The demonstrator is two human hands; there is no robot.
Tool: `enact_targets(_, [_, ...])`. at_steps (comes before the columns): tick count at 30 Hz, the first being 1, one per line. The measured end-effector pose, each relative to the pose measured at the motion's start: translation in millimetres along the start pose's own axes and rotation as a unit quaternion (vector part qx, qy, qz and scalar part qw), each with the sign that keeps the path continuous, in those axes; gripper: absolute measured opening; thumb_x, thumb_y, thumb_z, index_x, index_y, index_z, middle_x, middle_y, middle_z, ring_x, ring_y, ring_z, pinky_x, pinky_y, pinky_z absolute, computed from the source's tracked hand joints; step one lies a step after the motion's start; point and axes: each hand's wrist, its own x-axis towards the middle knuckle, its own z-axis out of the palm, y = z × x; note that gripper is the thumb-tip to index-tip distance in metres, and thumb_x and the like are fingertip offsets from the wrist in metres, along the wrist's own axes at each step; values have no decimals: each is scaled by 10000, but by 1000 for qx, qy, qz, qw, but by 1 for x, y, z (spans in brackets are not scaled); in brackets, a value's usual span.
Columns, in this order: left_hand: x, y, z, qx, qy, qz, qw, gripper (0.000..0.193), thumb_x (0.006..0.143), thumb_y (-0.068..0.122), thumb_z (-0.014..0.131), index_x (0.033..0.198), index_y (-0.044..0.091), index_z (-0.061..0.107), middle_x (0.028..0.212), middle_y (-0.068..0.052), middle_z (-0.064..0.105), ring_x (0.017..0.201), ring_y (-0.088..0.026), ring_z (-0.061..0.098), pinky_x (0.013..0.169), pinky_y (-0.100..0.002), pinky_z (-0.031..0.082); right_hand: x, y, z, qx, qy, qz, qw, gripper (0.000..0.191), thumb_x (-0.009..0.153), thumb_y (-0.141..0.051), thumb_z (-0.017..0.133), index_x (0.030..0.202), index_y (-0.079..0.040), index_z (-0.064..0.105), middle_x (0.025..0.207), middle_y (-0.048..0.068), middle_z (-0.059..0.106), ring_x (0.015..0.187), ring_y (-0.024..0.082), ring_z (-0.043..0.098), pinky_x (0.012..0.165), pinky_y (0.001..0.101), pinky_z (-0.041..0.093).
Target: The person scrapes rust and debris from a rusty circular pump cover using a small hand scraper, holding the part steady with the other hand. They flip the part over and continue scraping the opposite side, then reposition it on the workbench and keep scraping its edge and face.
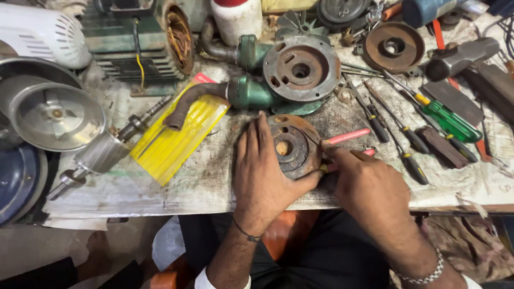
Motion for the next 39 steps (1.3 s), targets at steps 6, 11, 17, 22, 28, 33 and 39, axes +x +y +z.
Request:
enact_targets(6, [1,0,1,-1,6,6,1000,1332,544,500,936,1491,-149,259,1444,-372,448,1354,-498,428,1137,-520,360,2,-6,-5,42,4,-18,999,362,870,-122,610,1175,-282,720,765,131,739,670,359,717,578,519,559])
enact_targets(11, [0,-1,0,-5,19,24,1000,1313,574,498,931,1498,-150,259,1437,-362,462,1360,-494,441,1155,-514,371,1,-1,-8,81,38,-77,993,477,761,-65,617,1204,-209,719,849,150,749,643,390,702,548,521,550])
enact_targets(17, [0,-1,1,-4,-1,-2,1000,1330,553,510,931,1506,-137,266,1450,-350,463,1353,-484,445,1139,-515,371,-1,1,-3,77,33,-55,995,254,854,-85,611,1052,-199,724,773,142,732,661,383,700,586,525,550])
enact_targets(22, [1,-2,0,3,12,18,1000,1324,559,506,938,1497,-145,268,1442,-362,455,1361,-497,427,1143,-520,365,1,-1,-7,79,1,-25,997,411,829,-134,643,1201,-273,751,692,184,719,610,394,702,559,537,554])
enact_targets(28, [0,-2,0,-7,-2,2,1000,1349,537,506,948,1503,-130,253,1446,-355,453,1360,-488,431,1134,-515,374,-1,1,-9,142,32,-79,986,438,802,-61,611,1187,-226,741,820,156,760,649,381,712,562,530,552])
enact_targets(33, [1,-1,-1,-12,-4,-2,1000,1366,531,505,955,1510,-125,241,1456,-352,451,1358,-481,437,1132,-513,379,-2,4,-3,71,32,-55,995,382,811,-73,626,1159,-198,724,851,144,748,689,391,705,598,524,562])
enact_targets(39, [1,1,-3,-11,-12,-12,1000,1357,533,502,952,1505,-129,246,1449,-347,452,1351,-486,432,1122,-512,377,0,4,1,90,9,-24,996,333,873,-86,604,1143,-238,726,822,125,755,721,365,722,615,515,565])
